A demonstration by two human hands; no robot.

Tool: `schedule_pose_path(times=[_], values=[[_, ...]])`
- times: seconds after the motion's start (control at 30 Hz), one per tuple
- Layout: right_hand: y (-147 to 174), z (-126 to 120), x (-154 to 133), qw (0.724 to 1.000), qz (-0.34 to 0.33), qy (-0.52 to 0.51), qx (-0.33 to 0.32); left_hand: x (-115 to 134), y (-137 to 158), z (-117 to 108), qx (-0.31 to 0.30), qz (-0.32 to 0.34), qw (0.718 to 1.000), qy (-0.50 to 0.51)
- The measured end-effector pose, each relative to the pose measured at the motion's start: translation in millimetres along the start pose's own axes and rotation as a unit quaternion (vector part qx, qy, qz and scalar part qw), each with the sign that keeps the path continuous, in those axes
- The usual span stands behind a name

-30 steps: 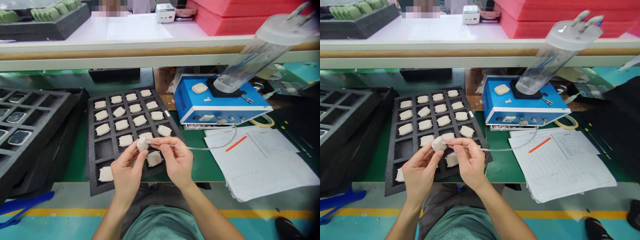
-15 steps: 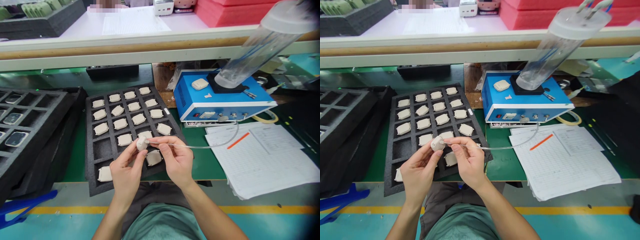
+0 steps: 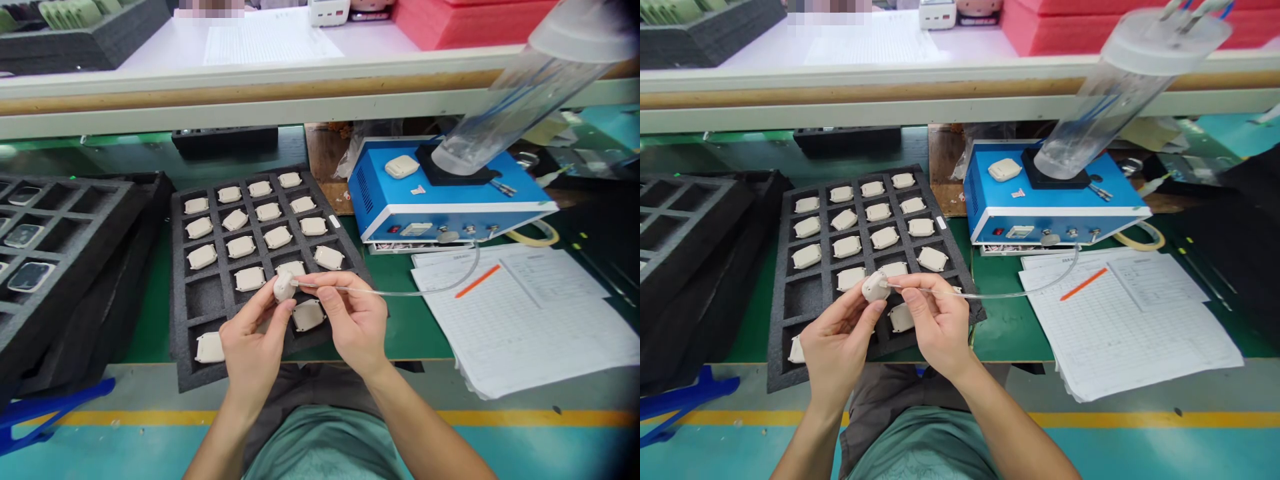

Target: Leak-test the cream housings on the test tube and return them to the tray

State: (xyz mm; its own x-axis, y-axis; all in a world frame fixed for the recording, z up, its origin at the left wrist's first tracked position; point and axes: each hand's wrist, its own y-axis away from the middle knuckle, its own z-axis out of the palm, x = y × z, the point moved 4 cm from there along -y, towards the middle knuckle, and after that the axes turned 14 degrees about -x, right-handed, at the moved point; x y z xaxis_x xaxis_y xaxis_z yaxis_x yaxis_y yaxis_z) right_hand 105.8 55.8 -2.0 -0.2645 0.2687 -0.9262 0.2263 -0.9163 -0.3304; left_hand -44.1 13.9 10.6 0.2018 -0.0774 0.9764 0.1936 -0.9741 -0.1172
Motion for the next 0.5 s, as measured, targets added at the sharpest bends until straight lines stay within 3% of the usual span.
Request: schedule_pose_path(times=[0.27,0.5], values=[[-2,2,0,1.0,0.011,-0.012,0.002,2,0,-2,0.0,-0.01,1.0,-0.027],[-13,4,-4,1.0,0.009,-0.017,-0.01,1,-4,-7,0.052,-0.013,0.996,-0.073]])
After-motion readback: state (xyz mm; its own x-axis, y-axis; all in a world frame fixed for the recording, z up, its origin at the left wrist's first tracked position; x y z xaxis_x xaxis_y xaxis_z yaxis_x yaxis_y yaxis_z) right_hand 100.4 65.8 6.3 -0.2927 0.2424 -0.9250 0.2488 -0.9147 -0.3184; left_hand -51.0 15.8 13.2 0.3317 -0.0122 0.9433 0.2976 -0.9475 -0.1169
